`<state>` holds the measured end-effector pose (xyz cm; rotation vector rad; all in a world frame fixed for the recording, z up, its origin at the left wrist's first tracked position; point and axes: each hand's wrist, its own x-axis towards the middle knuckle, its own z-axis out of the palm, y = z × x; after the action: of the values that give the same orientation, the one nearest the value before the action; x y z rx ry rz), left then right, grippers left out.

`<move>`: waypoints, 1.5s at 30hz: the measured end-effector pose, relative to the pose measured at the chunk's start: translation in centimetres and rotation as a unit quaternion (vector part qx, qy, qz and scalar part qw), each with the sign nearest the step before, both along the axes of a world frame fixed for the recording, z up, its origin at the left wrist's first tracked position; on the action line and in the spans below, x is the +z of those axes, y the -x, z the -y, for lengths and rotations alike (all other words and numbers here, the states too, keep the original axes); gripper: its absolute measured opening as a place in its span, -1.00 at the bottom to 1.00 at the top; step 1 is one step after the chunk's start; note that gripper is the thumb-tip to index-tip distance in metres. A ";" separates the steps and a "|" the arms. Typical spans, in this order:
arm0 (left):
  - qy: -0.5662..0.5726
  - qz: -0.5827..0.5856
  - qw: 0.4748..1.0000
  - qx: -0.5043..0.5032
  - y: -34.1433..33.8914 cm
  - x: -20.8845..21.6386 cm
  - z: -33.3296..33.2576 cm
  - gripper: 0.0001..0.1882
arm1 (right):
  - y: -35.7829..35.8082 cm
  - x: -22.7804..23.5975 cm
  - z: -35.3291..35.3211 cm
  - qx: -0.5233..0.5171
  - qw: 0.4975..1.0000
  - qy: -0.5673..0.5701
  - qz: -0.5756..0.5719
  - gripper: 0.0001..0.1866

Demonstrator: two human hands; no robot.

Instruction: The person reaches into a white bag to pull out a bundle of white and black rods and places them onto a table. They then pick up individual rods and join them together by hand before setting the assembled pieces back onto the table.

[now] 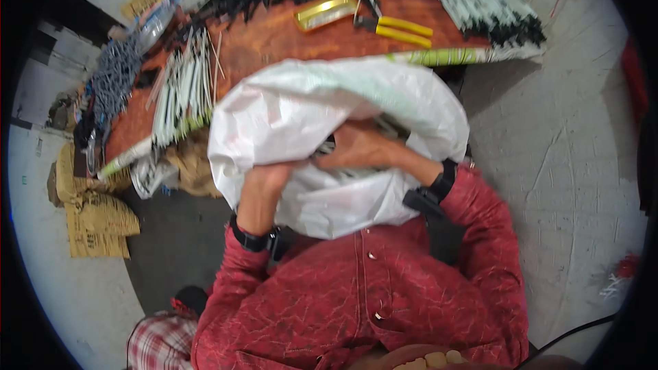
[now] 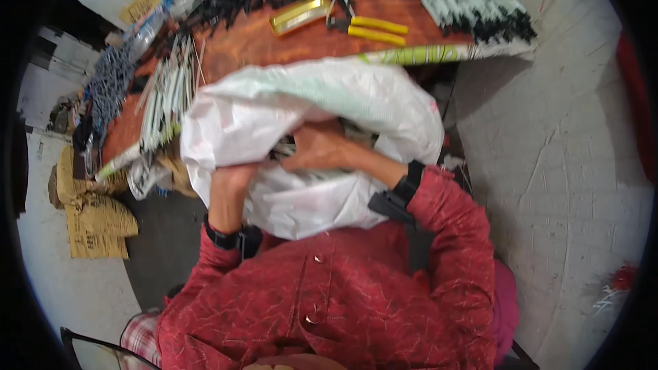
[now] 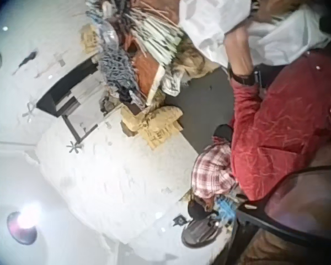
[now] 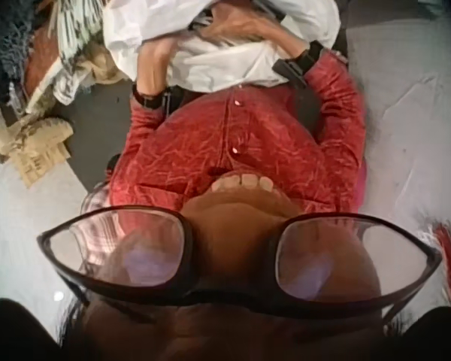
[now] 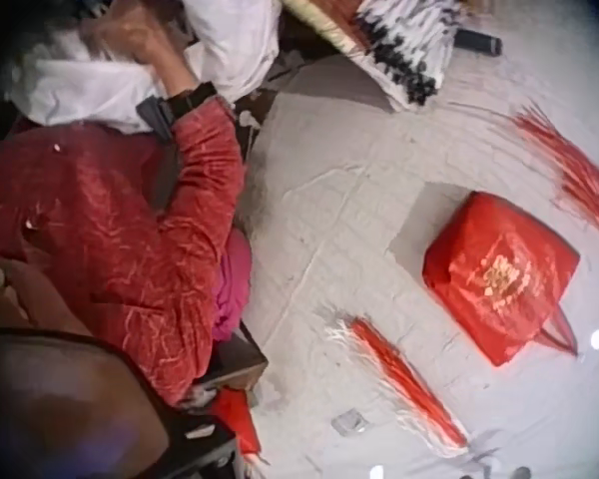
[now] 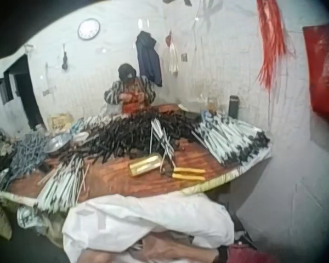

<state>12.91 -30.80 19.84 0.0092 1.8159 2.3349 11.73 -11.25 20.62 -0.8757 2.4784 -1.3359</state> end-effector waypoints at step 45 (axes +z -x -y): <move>0.592 -0.431 0.680 -0.017 -0.9 3.3 -0.5 -0.51 | -2.5 13.0 -5.0 -0.173 0.957 0.220 -0.073 -0.67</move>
<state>13.85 -30.28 23.16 1.0616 3.2959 0.6077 14.18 -6.21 33.62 -0.6505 2.5749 -2.0687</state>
